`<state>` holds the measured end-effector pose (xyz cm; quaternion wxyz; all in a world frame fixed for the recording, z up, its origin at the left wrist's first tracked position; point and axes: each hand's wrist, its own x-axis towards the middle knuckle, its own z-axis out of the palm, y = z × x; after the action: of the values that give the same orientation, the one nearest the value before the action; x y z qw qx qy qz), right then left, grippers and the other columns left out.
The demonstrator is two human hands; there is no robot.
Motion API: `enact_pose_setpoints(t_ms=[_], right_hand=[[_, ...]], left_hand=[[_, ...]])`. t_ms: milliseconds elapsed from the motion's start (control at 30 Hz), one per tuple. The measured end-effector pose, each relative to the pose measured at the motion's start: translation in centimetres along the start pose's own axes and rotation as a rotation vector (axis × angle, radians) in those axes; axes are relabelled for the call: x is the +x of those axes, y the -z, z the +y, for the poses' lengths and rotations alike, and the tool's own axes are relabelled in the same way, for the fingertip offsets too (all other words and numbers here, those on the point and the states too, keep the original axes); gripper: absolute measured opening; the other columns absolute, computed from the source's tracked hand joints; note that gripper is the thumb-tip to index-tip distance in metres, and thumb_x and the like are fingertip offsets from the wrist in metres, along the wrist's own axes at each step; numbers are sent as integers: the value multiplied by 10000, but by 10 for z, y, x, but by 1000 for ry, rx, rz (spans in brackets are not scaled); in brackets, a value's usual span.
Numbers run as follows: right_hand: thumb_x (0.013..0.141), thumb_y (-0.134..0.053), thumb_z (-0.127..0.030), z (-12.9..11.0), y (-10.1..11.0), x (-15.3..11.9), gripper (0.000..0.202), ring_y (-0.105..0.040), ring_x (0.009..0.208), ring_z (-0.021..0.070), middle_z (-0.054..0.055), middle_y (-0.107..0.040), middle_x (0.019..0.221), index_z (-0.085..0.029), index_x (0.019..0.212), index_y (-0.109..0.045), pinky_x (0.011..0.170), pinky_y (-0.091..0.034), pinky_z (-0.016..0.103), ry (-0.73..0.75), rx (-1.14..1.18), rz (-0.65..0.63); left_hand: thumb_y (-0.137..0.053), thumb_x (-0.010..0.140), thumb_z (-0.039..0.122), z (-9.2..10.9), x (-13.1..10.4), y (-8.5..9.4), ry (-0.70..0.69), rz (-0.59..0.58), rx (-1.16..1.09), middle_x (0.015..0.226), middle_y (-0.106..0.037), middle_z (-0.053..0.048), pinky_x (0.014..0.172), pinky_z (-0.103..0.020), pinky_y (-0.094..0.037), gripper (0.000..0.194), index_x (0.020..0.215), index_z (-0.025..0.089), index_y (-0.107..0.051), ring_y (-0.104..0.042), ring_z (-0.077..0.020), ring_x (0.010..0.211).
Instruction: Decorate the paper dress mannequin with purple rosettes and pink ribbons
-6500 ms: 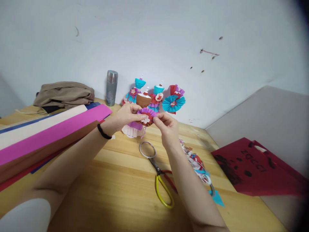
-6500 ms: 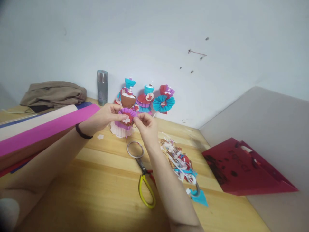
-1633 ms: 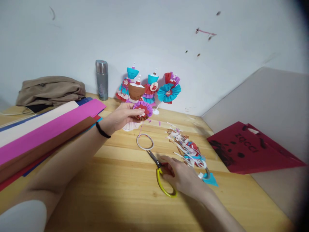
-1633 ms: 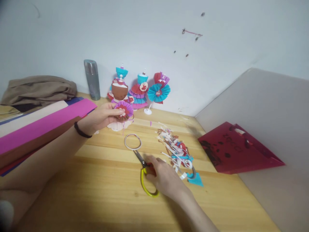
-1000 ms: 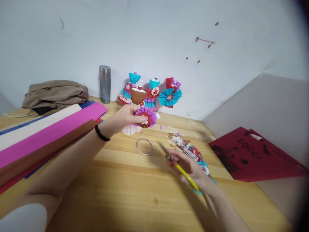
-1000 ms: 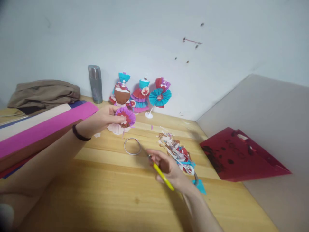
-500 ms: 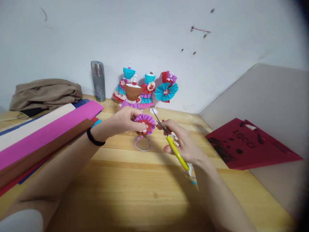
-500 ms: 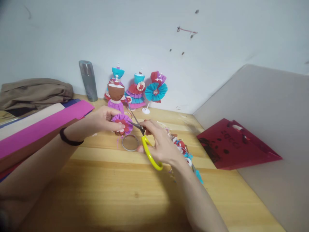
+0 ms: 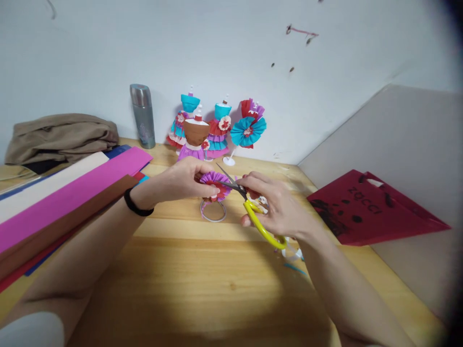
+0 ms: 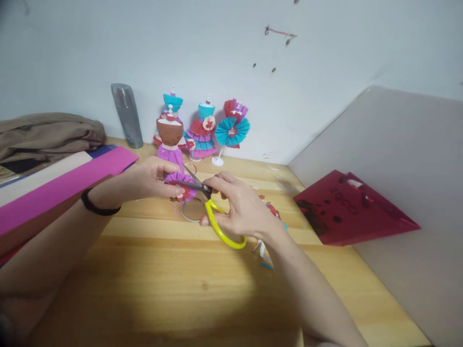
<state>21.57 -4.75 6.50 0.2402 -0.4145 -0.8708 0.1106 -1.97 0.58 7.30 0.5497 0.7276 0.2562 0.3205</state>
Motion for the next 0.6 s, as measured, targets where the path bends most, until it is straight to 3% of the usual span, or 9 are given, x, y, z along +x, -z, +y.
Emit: enact_pose_setpoints(t_ms=[100, 600], right_hand=[[748, -688, -593, 1, 0, 0, 518, -469, 663, 151, 42, -578, 857, -186, 1063, -637, 603, -342, 276, 6, -18, 15], [760, -722, -453, 0, 1, 1, 384, -464, 596, 129, 7, -539, 720, -159, 1002, -668, 552, -342, 258, 18, -20, 35]], left_hand=[[-698, 714, 146, -2, 1, 2, -65, -104, 147, 733, -712, -22, 580, -191, -452, 111, 800, 155, -768, -618, -120, 662], [-704, 711, 161, -4, 1, 3, -80, -106, 165, 711, -705, -29, 556, -197, -435, 96, 785, 149, -764, -607, -122, 620]])
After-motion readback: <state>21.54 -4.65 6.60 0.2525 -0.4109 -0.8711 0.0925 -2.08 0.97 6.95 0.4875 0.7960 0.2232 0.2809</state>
